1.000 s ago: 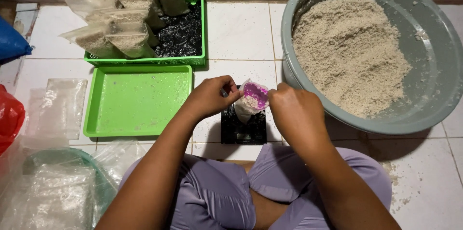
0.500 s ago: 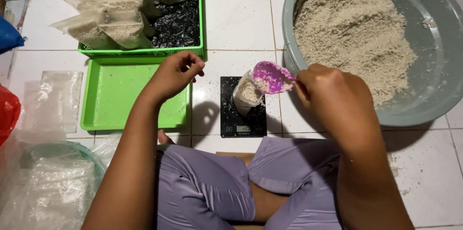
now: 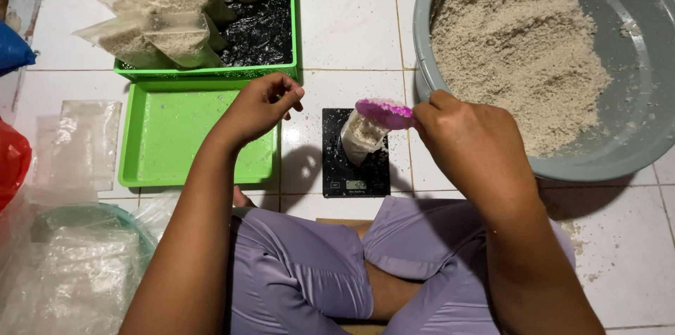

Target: The person scoops a light-colored grain from a large basin into small plastic bags placed on a digital scale. They adjust the amount by adding or removing grain until the target weight is reached, then place the filled bag into a green tray.

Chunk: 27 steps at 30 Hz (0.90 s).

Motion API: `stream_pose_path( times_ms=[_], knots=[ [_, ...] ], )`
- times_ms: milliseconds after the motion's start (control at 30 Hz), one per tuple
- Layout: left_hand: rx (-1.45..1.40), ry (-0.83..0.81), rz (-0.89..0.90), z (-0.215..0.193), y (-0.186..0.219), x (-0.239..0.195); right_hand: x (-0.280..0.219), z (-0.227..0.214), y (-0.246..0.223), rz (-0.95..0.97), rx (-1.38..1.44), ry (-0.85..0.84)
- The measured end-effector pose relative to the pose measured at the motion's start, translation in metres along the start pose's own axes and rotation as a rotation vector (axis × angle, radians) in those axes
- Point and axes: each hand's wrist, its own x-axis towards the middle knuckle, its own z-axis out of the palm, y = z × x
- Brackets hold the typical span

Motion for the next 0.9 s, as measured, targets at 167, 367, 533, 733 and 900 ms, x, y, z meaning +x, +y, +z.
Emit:
stream_pose_path(
  times_ms=[167, 367, 533, 733, 900],
  knots=[
    [-0.008, -0.008, 0.001, 0.001, -0.001, 0.001, 0.0, -0.008, 0.0, -0.017, -0.014, 0.052],
    [-0.001, -0.007, -0.003, 0.0, 0.0, 0.0, 0.002, -0.032, 0.014, 0.11, 0.291, -0.093],
    [0.0, -0.01, -0.017, 0.0, -0.001, 0.0, -0.002, -0.037, 0.051, 0.283, 0.423, -0.18],
    [0.006, -0.015, -0.006, 0.0, -0.007, 0.002, -0.03, 0.007, 0.137, 0.695, 0.622, -0.2],
    [0.048, -0.015, 0.068, 0.001, -0.025, 0.017, -0.073, 0.126, 0.242, 0.778, 0.587, -0.391]
  ],
)
